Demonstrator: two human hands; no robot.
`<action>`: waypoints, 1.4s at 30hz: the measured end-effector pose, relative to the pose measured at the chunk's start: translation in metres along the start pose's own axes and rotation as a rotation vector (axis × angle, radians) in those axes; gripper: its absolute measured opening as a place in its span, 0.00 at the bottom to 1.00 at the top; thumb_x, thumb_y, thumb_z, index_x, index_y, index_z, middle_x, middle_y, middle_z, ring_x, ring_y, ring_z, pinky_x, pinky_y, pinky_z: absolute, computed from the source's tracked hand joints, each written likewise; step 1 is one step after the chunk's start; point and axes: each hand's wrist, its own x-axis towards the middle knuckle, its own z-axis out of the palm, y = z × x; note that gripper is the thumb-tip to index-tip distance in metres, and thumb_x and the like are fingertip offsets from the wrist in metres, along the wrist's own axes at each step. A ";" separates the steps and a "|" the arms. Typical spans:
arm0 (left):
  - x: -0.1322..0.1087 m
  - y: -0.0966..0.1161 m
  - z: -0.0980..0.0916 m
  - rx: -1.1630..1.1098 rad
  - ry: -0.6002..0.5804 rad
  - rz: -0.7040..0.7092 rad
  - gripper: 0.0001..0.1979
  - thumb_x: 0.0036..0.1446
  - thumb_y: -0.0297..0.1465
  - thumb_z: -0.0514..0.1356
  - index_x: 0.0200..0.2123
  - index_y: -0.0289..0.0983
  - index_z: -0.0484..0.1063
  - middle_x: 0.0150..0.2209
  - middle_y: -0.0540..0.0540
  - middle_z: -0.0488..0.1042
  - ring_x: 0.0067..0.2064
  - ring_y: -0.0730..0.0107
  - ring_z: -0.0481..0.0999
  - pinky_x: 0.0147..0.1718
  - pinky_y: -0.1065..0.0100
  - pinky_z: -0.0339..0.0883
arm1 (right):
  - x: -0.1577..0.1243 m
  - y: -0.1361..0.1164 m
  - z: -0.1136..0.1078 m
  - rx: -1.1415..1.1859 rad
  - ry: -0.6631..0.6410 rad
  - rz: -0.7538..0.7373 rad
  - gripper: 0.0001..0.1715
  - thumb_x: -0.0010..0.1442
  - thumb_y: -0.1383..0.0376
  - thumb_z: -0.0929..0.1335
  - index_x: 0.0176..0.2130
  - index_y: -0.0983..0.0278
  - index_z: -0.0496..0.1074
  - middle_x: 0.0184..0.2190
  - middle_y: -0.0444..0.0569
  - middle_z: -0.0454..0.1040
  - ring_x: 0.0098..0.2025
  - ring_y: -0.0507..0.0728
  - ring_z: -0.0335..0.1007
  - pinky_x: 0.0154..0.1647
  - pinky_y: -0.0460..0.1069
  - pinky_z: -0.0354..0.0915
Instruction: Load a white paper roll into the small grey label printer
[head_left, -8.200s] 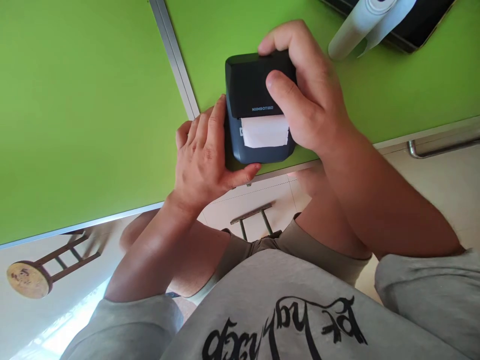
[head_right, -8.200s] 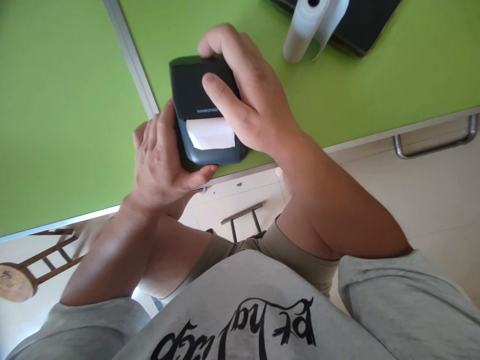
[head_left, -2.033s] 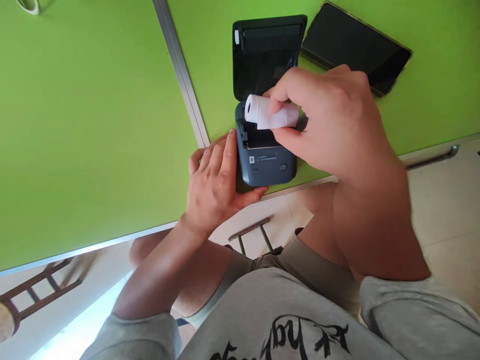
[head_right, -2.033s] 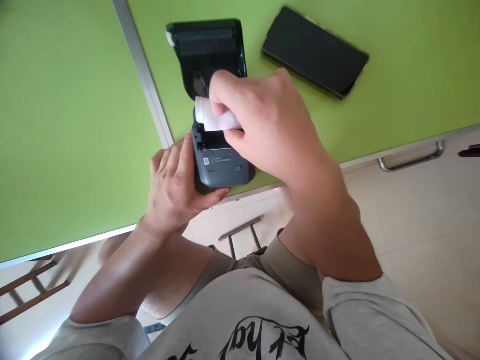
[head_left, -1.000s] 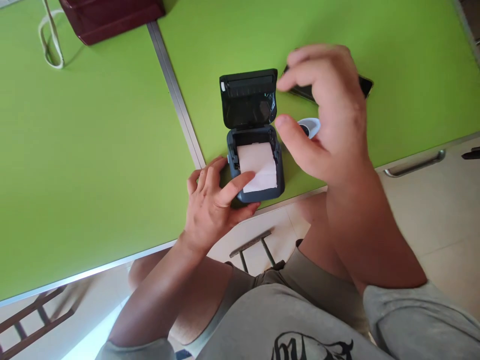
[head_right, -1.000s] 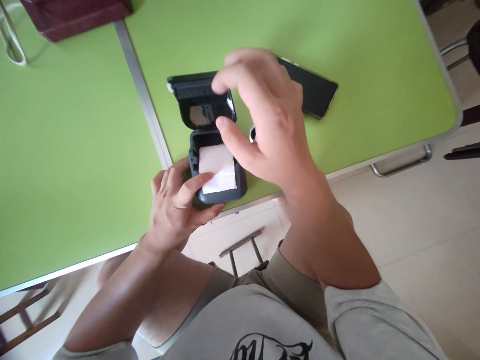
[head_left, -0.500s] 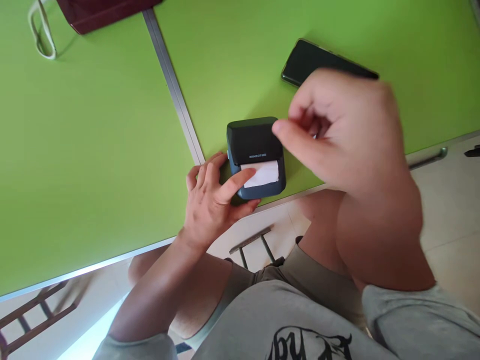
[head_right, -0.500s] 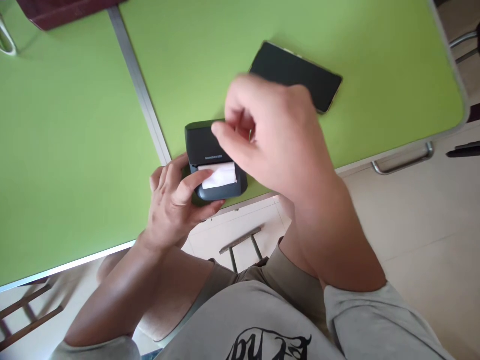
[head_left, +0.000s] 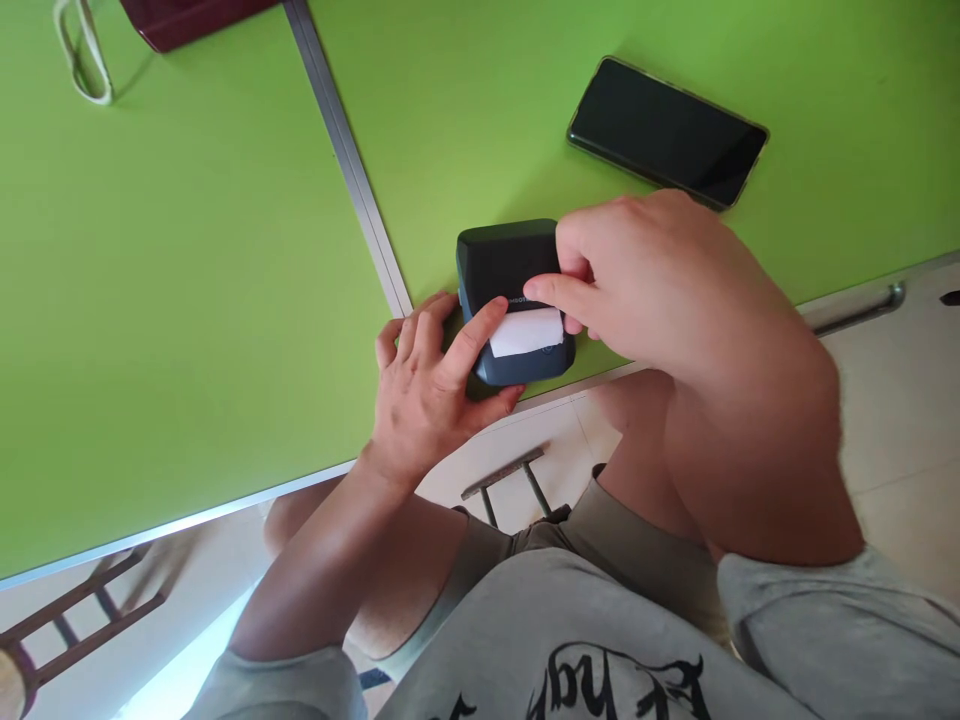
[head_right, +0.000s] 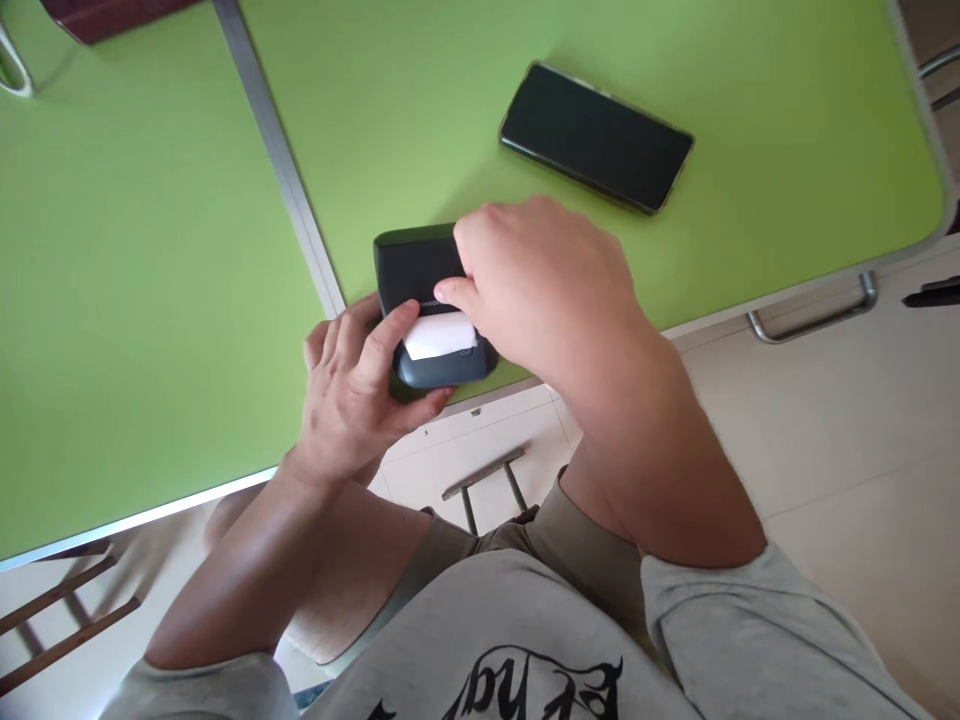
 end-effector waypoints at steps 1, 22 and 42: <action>0.000 0.000 0.000 0.000 -0.006 -0.005 0.37 0.62 0.51 0.63 0.69 0.41 0.65 0.61 0.28 0.72 0.61 0.39 0.74 0.58 0.45 0.62 | 0.001 0.002 0.001 -0.002 0.005 -0.023 0.26 0.58 0.58 0.74 0.17 0.59 0.61 0.13 0.44 0.58 0.20 0.52 0.48 0.26 0.52 0.43; 0.000 -0.001 0.004 -0.071 0.054 -0.073 0.48 0.63 0.63 0.56 0.69 0.29 0.58 0.61 0.26 0.75 0.62 0.42 0.77 0.61 0.49 0.60 | 0.001 0.011 -0.015 0.034 -0.006 -0.141 0.13 0.67 0.61 0.67 0.51 0.56 0.74 0.57 0.53 0.78 0.61 0.66 0.72 0.63 0.62 0.62; 0.004 -0.009 -0.004 -0.314 0.000 -0.149 0.47 0.54 0.64 0.66 0.66 0.39 0.71 0.64 0.36 0.76 0.65 0.44 0.76 0.60 0.45 0.70 | 0.000 0.018 -0.004 0.067 -0.066 -0.114 0.26 0.60 0.53 0.69 0.56 0.55 0.74 0.54 0.54 0.80 0.57 0.68 0.78 0.76 0.68 0.48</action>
